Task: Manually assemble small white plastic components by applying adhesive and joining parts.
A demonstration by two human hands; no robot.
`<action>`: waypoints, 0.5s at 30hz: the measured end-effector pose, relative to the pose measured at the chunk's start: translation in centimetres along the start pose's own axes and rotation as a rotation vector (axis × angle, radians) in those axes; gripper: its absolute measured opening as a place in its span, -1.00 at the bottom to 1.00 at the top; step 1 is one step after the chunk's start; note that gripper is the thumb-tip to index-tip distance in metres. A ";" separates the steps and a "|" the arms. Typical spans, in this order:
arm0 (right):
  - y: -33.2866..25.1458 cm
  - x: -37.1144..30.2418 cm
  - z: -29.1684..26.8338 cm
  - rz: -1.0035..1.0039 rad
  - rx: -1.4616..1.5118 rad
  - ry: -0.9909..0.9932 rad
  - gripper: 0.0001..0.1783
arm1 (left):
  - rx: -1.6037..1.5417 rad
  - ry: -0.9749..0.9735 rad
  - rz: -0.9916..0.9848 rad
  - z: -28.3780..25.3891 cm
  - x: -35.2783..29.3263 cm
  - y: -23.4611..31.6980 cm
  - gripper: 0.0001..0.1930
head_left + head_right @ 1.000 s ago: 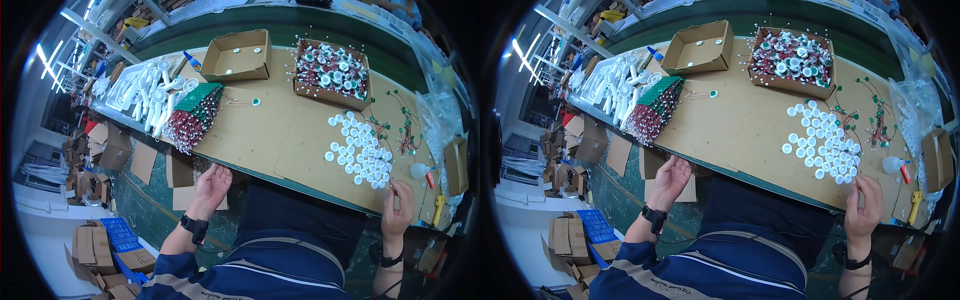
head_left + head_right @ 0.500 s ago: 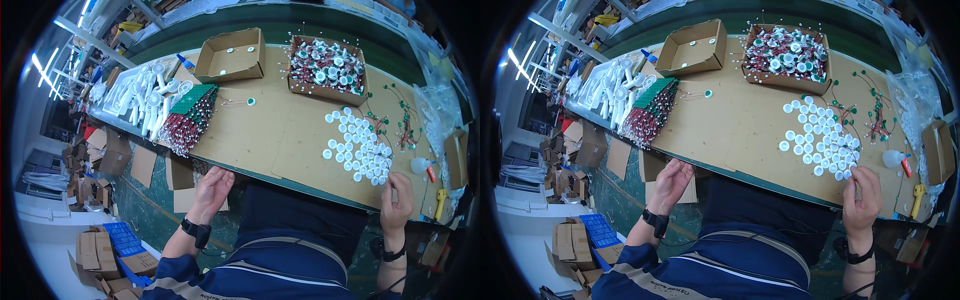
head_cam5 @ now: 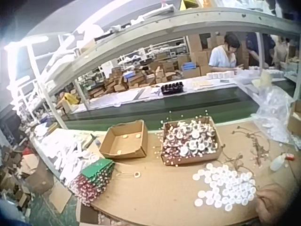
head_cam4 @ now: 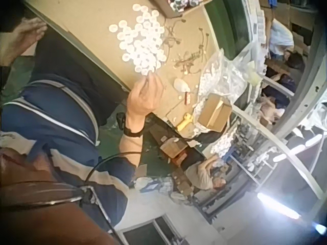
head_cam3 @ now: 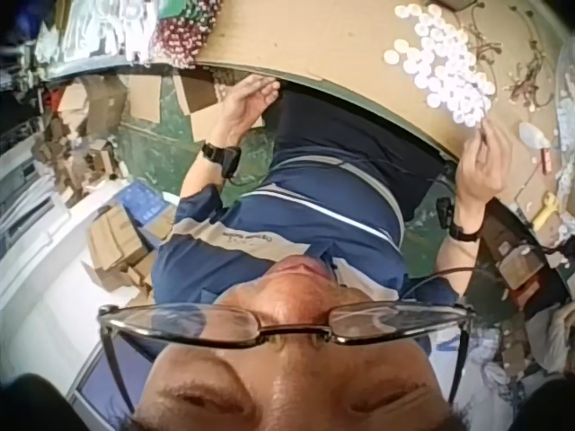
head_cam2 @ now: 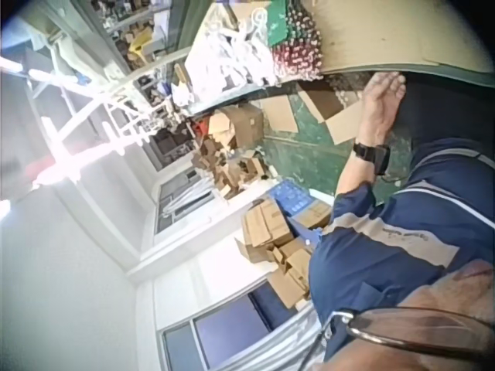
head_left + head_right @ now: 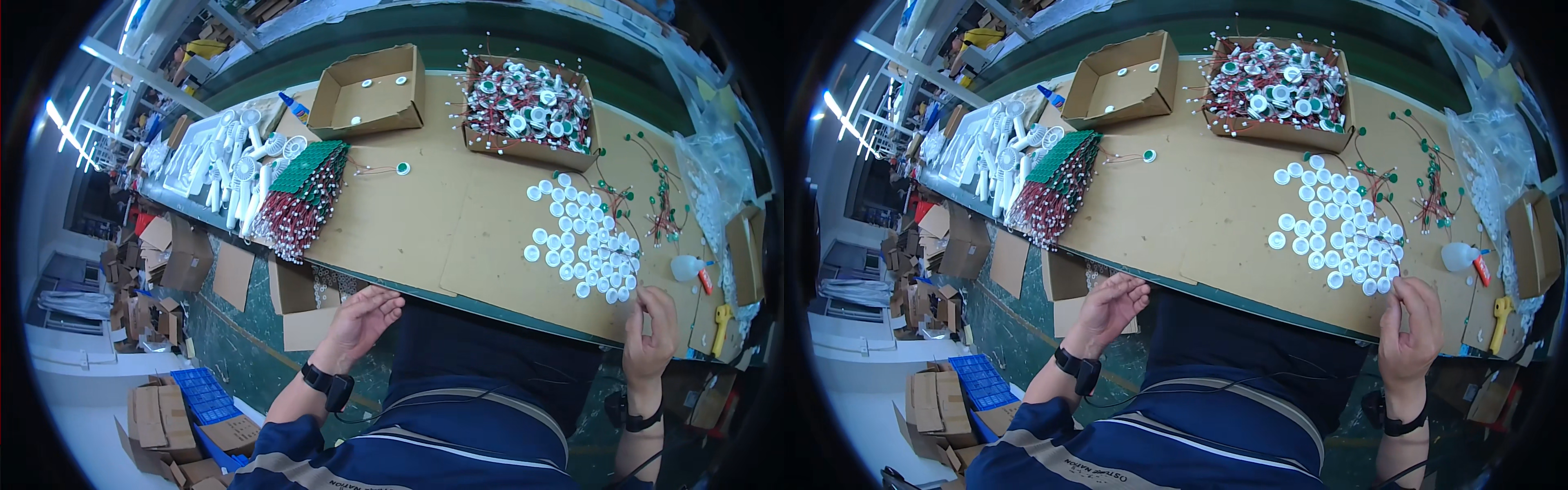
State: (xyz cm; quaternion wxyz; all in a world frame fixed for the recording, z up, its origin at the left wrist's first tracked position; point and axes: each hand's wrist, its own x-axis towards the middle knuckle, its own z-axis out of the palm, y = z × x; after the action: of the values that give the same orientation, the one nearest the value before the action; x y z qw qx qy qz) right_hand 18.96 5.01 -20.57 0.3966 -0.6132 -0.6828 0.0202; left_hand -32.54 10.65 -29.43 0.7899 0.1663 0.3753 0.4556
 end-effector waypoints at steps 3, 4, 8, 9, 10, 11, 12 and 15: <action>0.2 0.0 -0.1 0.004 0.001 0.000 -0.66 | 0.222 0.034 -0.066 -0.1 -0.9 0.4 -0.74; 0.3 0.0 -0.1 0.005 0.002 -0.003 -0.66 | 0.331 0.051 -0.094 0.0 -1.0 0.5 -0.75; 0.7 -0.2 0.5 0.018 0.020 0.008 -0.66 | 0.395 0.261 -0.195 1.3 -1.2 0.2 -0.83; 0.7 -0.2 0.6 0.016 0.031 0.011 -0.66 | 0.400 0.267 -0.194 0.6 -1.3 0.2 -0.83; 0.7 -0.3 0.8 0.019 0.038 0.012 -0.66 | 0.341 0.267 -0.166 -1.0 -1.2 0.0 -0.86; 0.6 -0.3 0.9 0.010 0.040 0.010 -0.66 | 0.282 0.265 -0.139 -2.5 -1.0 -0.2 -0.87; 0.7 -0.4 1.0 0.004 0.040 0.009 -0.66 | 0.223 0.262 -0.113 -2.2 -0.9 0.0 -0.86; 0.9 -0.5 1.0 0.000 0.051 0.013 -0.67 | 0.217 0.238 -0.106 -1.2 -1.2 -0.1 -0.77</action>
State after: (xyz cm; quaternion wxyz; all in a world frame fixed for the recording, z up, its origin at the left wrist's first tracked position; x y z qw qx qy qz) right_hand 19.07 5.23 -21.97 0.4165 -0.6031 -0.6794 0.0339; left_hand -33.68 9.52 -29.76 0.7401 0.1754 0.5215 0.3868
